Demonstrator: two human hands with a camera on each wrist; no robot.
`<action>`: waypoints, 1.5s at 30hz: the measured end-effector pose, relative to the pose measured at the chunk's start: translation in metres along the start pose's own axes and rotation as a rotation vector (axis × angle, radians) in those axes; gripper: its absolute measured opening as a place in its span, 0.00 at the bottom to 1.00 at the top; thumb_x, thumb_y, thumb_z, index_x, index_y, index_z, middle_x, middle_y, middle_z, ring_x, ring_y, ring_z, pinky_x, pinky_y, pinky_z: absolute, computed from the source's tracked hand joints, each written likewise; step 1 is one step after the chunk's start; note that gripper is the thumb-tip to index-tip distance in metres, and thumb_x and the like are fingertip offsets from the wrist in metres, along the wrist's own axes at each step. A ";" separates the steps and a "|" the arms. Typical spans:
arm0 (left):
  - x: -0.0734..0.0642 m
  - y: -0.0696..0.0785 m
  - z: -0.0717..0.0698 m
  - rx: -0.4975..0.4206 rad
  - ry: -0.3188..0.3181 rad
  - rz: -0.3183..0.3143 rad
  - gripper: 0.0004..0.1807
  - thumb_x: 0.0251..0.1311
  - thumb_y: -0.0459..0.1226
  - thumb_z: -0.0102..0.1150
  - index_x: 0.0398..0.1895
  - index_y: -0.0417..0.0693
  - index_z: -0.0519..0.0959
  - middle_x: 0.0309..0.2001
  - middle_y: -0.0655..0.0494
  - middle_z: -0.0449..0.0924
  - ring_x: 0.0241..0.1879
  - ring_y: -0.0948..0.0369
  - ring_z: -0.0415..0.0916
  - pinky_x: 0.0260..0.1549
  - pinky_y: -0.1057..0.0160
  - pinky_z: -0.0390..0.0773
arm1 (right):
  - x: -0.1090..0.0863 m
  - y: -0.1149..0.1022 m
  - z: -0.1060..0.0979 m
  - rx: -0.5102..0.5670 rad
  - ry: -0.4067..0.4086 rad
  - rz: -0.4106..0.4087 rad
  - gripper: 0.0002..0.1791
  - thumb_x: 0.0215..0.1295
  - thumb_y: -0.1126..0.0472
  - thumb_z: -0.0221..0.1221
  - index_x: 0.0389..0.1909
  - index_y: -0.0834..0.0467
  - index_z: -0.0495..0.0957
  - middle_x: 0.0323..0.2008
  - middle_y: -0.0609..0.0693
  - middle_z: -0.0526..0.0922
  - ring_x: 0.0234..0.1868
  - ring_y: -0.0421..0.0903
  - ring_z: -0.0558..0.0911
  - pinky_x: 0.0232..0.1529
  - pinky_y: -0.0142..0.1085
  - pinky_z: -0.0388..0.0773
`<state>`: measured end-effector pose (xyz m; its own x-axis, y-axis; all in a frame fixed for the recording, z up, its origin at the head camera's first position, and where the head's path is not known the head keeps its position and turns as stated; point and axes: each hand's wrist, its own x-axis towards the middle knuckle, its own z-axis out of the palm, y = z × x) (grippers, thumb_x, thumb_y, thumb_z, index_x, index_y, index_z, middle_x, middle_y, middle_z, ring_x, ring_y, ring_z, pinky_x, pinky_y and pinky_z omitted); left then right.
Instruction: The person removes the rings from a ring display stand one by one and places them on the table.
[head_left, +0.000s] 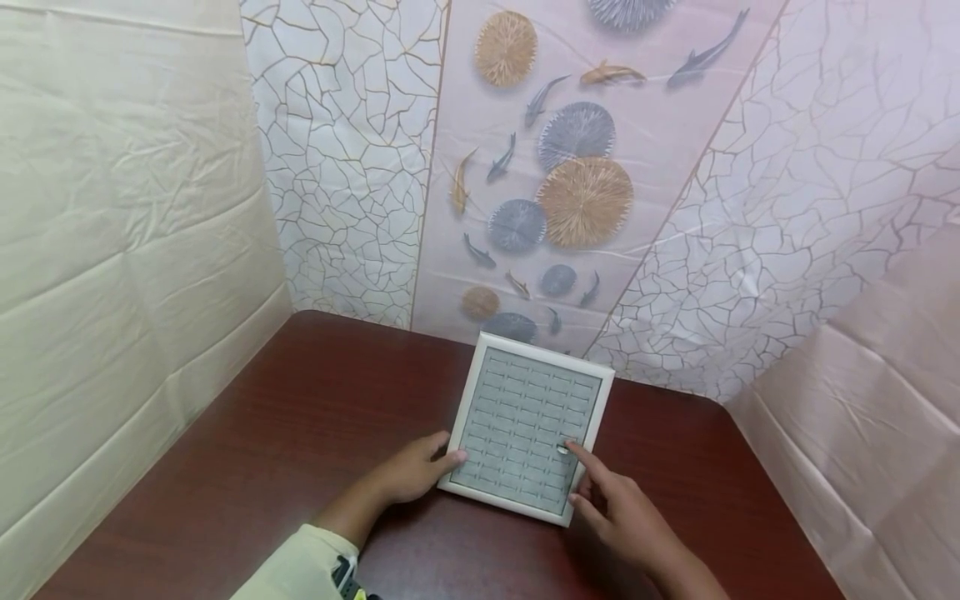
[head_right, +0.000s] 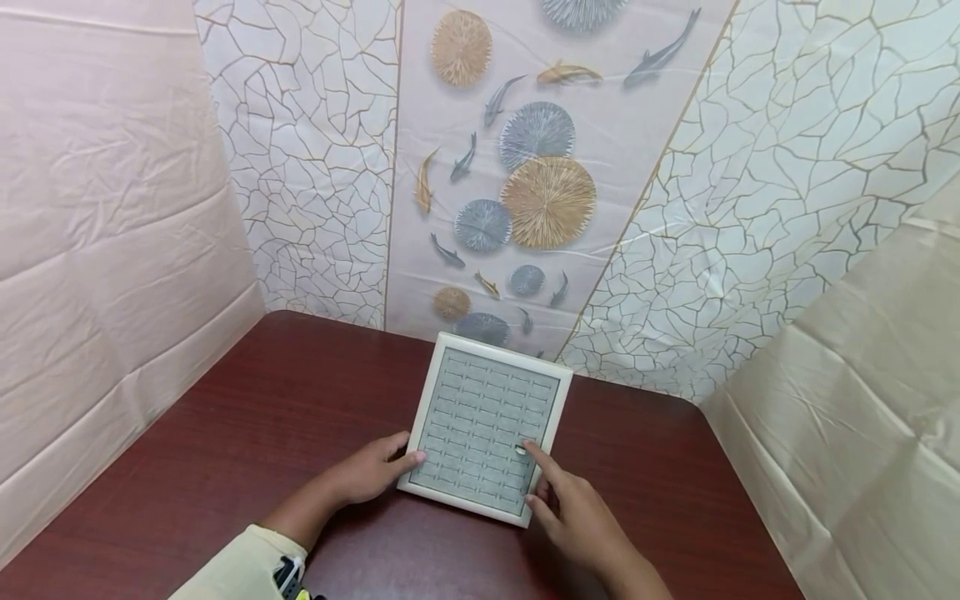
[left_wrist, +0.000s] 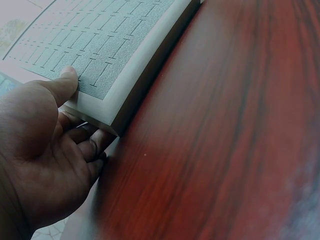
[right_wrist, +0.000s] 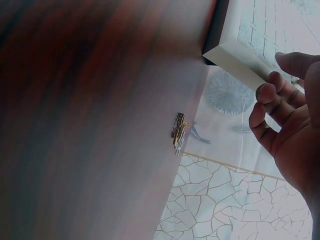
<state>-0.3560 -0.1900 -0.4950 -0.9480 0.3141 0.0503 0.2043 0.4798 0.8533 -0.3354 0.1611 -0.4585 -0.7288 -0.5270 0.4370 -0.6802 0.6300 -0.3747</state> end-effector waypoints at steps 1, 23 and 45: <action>0.000 0.000 0.000 -0.001 0.000 0.002 0.22 0.83 0.54 0.55 0.63 0.49 0.78 0.53 0.53 0.88 0.55 0.56 0.82 0.62 0.42 0.77 | 0.000 0.000 0.000 -0.001 -0.009 0.011 0.45 0.67 0.72 0.72 0.83 0.52 0.66 0.27 0.32 0.72 0.25 0.27 0.67 0.27 0.28 0.70; 0.000 0.000 0.000 0.009 0.002 0.011 0.23 0.83 0.55 0.54 0.63 0.47 0.78 0.53 0.52 0.88 0.54 0.57 0.81 0.62 0.44 0.78 | 0.012 -0.009 0.008 -0.037 0.013 0.102 0.25 0.71 0.69 0.70 0.64 0.52 0.74 0.21 0.33 0.68 0.21 0.26 0.63 0.24 0.28 0.68; 0.000 0.001 0.001 -0.008 -0.001 -0.008 0.23 0.83 0.54 0.55 0.65 0.47 0.78 0.55 0.50 0.88 0.58 0.53 0.82 0.65 0.39 0.76 | 0.015 -0.007 0.014 -0.222 0.204 0.011 0.15 0.68 0.72 0.69 0.39 0.48 0.78 0.31 0.45 0.89 0.29 0.30 0.79 0.29 0.33 0.79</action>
<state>-0.3552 -0.1890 -0.4951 -0.9494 0.3111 0.0435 0.1952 0.4758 0.8576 -0.3429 0.1407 -0.4605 -0.6900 -0.4085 0.5976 -0.6226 0.7560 -0.2021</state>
